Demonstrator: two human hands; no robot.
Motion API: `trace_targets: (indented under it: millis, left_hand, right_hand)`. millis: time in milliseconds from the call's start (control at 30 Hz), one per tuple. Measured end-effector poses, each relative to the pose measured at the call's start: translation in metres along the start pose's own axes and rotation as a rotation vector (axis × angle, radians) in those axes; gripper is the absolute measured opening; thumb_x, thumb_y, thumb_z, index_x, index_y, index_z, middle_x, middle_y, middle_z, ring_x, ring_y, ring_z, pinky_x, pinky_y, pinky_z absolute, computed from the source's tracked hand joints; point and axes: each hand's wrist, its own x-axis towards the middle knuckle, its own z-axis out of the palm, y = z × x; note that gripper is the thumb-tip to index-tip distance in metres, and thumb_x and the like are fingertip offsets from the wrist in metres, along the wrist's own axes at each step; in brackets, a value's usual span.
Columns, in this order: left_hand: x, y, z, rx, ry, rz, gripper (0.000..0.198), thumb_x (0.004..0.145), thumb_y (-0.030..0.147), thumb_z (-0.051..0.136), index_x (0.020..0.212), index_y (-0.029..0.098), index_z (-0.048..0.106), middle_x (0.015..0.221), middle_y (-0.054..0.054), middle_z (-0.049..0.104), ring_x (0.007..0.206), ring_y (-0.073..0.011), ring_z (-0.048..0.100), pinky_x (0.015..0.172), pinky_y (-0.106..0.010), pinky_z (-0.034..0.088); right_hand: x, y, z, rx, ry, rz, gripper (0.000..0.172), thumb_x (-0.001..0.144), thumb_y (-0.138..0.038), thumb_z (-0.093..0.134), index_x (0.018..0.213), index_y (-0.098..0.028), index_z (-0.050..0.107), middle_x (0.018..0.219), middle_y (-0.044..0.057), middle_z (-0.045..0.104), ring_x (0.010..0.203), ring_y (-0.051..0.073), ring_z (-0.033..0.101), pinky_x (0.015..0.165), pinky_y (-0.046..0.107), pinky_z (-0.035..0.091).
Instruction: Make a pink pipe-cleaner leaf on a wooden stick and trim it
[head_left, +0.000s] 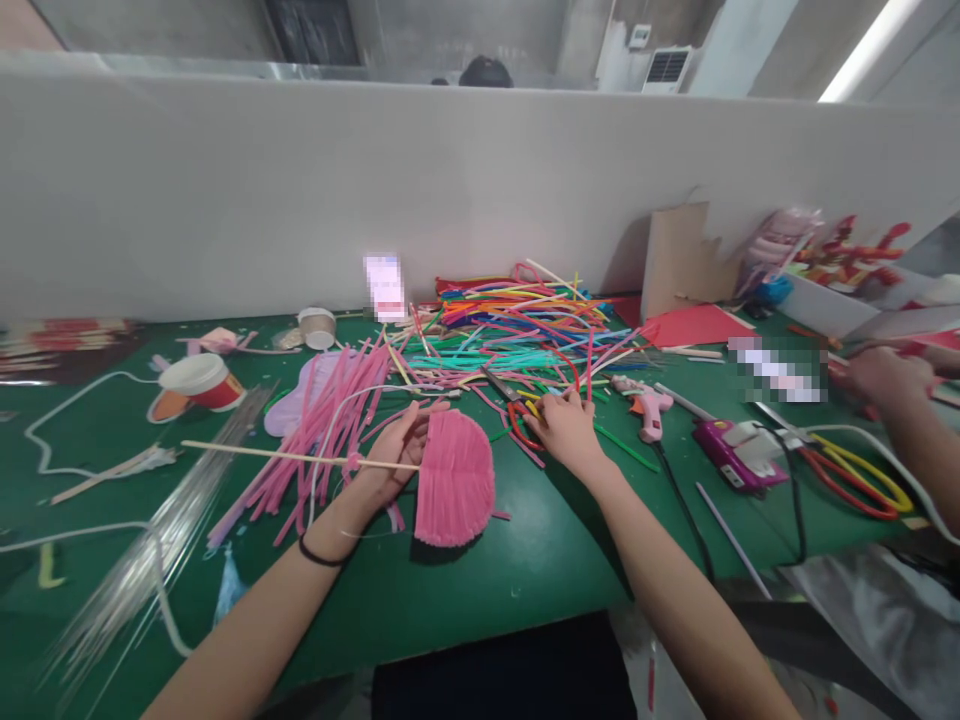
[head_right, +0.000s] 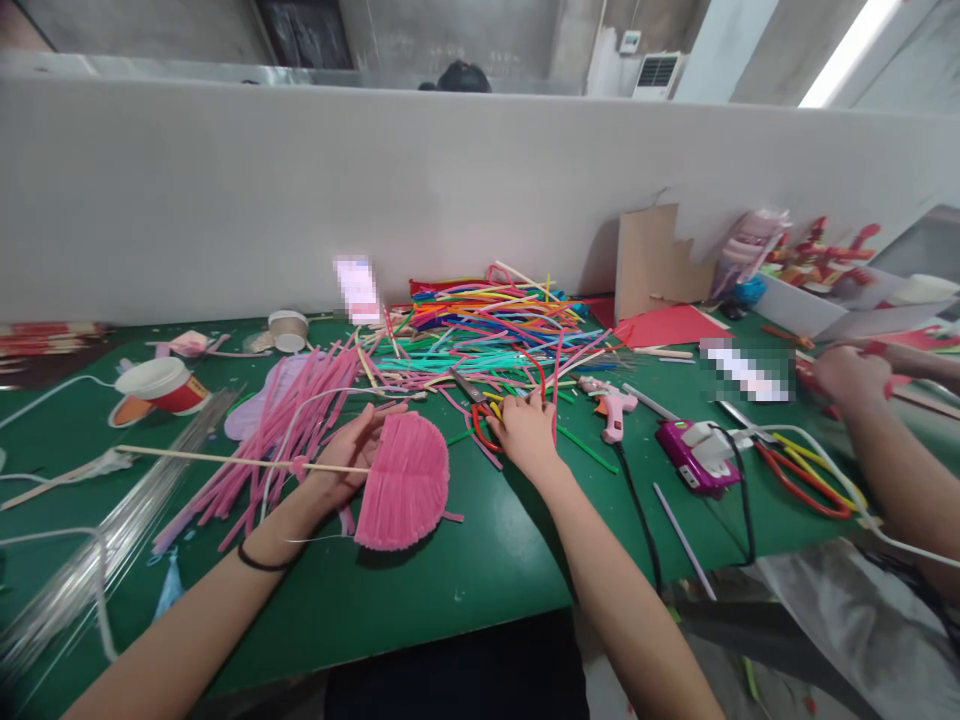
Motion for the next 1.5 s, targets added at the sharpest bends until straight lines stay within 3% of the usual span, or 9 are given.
trace_targets:
  millis: [133,267,400,533,667,867,1000,1167,1500]
  left_hand:
    - [-0.001,0.003,0.0,-0.063,0.005,-0.014,0.038,0.097,0.031,0.043,0.119,0.009,0.064,0.094,-0.016,0.075,0.074,-0.0212,0.073,0.067,-0.029,0.058]
    - [0.0,0.004,-0.001,-0.092,-0.007,-0.027,0.04,0.097,0.032,0.041,0.121,0.009,0.063,0.091,-0.015,0.075,0.07,-0.0206,0.072,0.062,-0.028,0.057]
    - [0.001,0.003,-0.003,-0.091,-0.032,-0.028,0.04,0.097,0.032,0.042,0.118,0.007,0.065,0.091,-0.016,0.075,0.066,-0.0199,0.072,0.057,-0.027,0.056]
    - [0.002,0.003,-0.007,-0.103,-0.043,-0.022,0.039,0.096,0.032,0.044,0.119,0.007,0.064,0.089,-0.016,0.075,0.065,-0.0199,0.071,0.058,-0.027,0.056]
    - [0.003,0.005,-0.01,-0.157,-0.067,-0.02,0.039,0.097,0.032,0.043,0.121,0.009,0.063,0.076,-0.012,0.074,0.057,-0.018,0.069,0.052,-0.025,0.054]
    - [0.002,0.007,-0.009,-0.219,-0.125,-0.038,0.041,0.097,0.035,0.039,0.12,0.009,0.061,0.079,-0.012,0.074,0.058,-0.0181,0.069,0.052,-0.027,0.055]
    - [0.001,0.005,-0.007,-0.219,-0.084,-0.018,0.031,0.096,0.032,0.044,0.104,0.01,0.065,0.076,-0.01,0.073,0.053,-0.0161,0.067,0.048,-0.025,0.054]
    - [0.001,0.004,-0.006,-0.249,-0.012,0.026,0.016,0.091,0.025,0.055,0.085,0.013,0.063,0.068,-0.003,0.069,0.047,-0.0096,0.062,0.045,-0.018,0.051]
    - [-0.004,0.002,0.002,-0.051,0.027,0.066,0.014,0.089,0.022,0.058,0.08,0.013,0.064,0.083,-0.009,0.073,0.058,-0.0115,0.067,0.056,-0.018,0.054]
  right_hand:
    - [0.001,-0.004,-0.001,0.378,0.119,-0.008,0.025,0.088,-0.043,0.056,0.09,-0.018,0.059,0.087,0.011,0.067,0.098,0.031,0.051,0.084,0.044,0.039]
    - [-0.001,-0.021,-0.008,1.114,0.143,0.043,0.031,0.085,-0.052,0.056,0.092,-0.022,0.056,0.081,0.004,0.064,0.078,0.02,0.057,0.072,0.034,0.045]
    - [-0.008,-0.039,-0.02,1.715,-0.05,0.148,0.028,0.076,-0.047,0.069,0.081,-0.022,0.059,0.074,-0.001,0.06,0.078,0.017,0.063,0.072,0.031,0.05]
    - [-0.01,-0.04,-0.027,1.951,-0.221,0.189,0.034,0.073,-0.043,0.074,0.059,-0.019,0.054,0.063,-0.002,0.051,0.095,0.023,0.065,0.08,0.033,0.053]
    - [-0.004,-0.033,-0.023,1.955,-0.05,0.266,0.028,0.068,-0.039,0.078,0.067,-0.02,0.057,0.069,-0.002,0.056,0.094,0.022,0.066,0.077,0.031,0.053]
    - [-0.002,-0.029,-0.016,1.584,0.32,0.207,0.031,0.072,-0.045,0.074,0.083,-0.022,0.056,0.082,-0.002,0.061,0.074,0.014,0.06,0.062,0.025,0.046]
    - [-0.006,-0.034,-0.013,1.513,0.304,0.189,0.033,0.079,-0.053,0.064,0.09,-0.022,0.057,0.087,0.0,0.062,0.066,0.011,0.053,0.058,0.024,0.044]
    - [-0.008,-0.039,-0.009,1.473,0.271,0.11,0.034,0.079,-0.052,0.065,0.092,-0.022,0.059,0.098,0.004,0.064,0.08,0.016,0.058,0.072,0.03,0.05]
    - [-0.009,-0.043,-0.009,1.406,0.146,0.078,0.043,0.069,-0.052,0.071,0.096,-0.024,0.052,0.101,0.004,0.062,0.075,0.015,0.058,0.068,0.032,0.05]
